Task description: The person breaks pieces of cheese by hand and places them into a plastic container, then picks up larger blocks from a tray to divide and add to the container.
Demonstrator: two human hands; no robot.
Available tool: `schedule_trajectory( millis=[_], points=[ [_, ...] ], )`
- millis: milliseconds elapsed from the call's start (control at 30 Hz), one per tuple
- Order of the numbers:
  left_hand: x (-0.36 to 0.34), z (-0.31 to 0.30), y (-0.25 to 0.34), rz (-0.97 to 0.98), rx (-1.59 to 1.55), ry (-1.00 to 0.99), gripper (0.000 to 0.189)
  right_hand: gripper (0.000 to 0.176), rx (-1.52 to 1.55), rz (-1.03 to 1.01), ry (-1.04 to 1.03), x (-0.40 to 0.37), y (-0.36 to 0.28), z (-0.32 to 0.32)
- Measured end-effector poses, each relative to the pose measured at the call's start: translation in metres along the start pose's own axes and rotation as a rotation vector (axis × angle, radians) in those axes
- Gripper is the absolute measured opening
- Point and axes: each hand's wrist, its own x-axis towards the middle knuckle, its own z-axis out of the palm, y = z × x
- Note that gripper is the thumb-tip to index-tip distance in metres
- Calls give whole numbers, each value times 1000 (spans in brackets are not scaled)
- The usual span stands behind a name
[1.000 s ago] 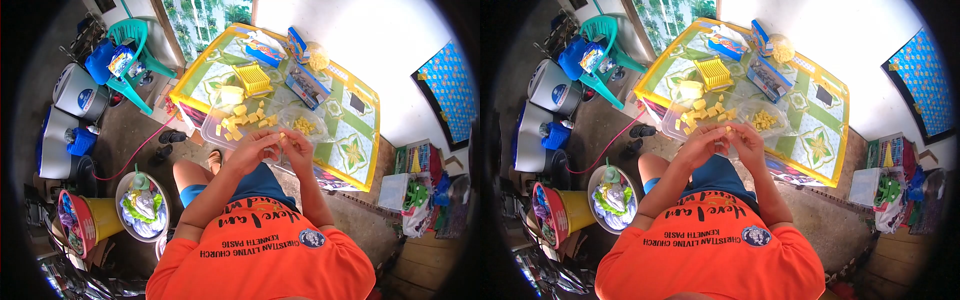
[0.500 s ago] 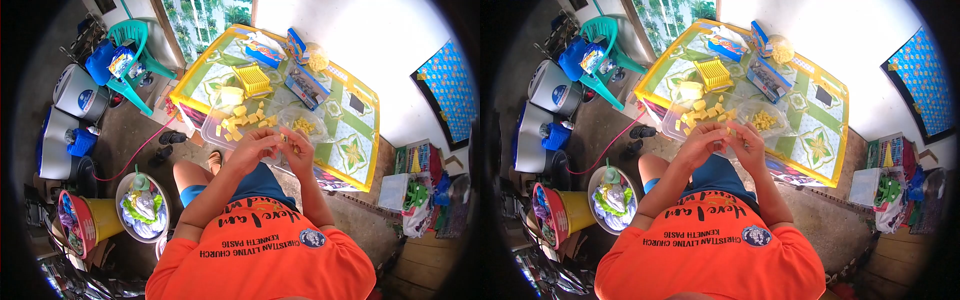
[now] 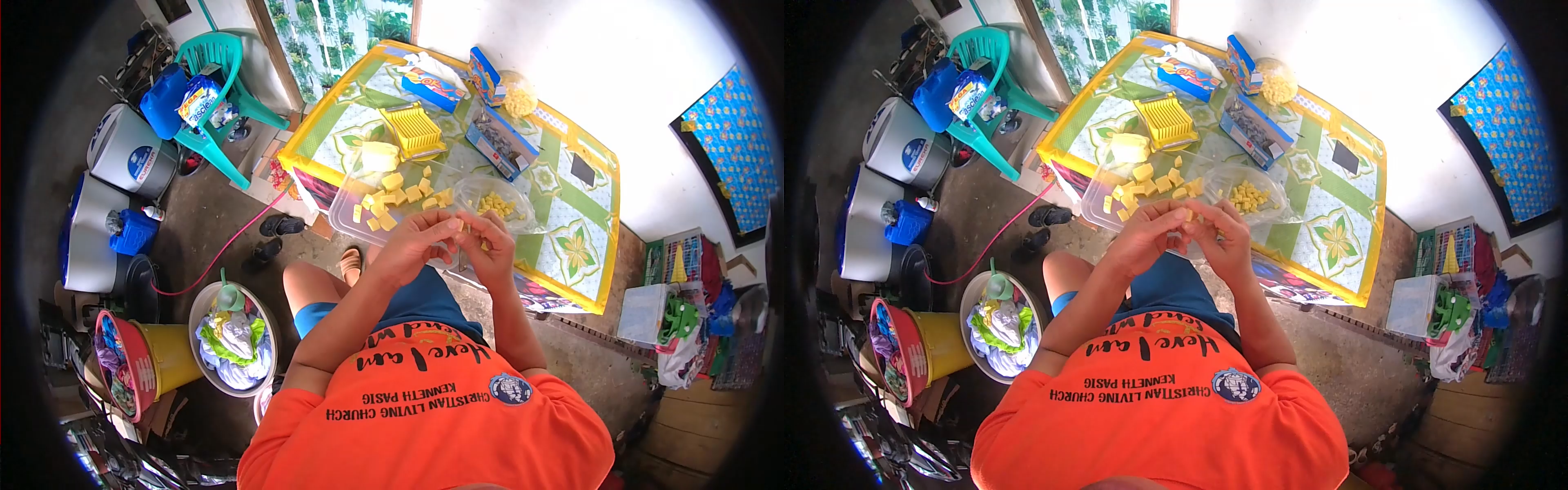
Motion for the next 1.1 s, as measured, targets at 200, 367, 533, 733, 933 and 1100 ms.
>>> schedule_trajectory(
  millis=[200, 367, 533, 733, 933, 1100],
  points=[
    [2, -5, -4, 20, 44, 14, 24, 31, -26, 24, -31, -3, 3, -1],
    [2, -2, -3, -14, 26, 93, 35, 33, -22, 153, 69, 3, 10, -5],
    [5, -15, -9, -33, 94, 136, 38, 32, -40, 371, 224, 10, 65, -34],
    [7, -20, -14, -36, 80, 146, 28, 25, -414, 379, 138, 14, 119, -66],
    [9, -23, -17, -46, 64, 136, 26, 27, -180, 560, 96, 9, 134, -59],
    [12, -24, -18, -57, 86, 143, 26, 38, 474, 732, 78, 2, 109, -37]
  ],
)
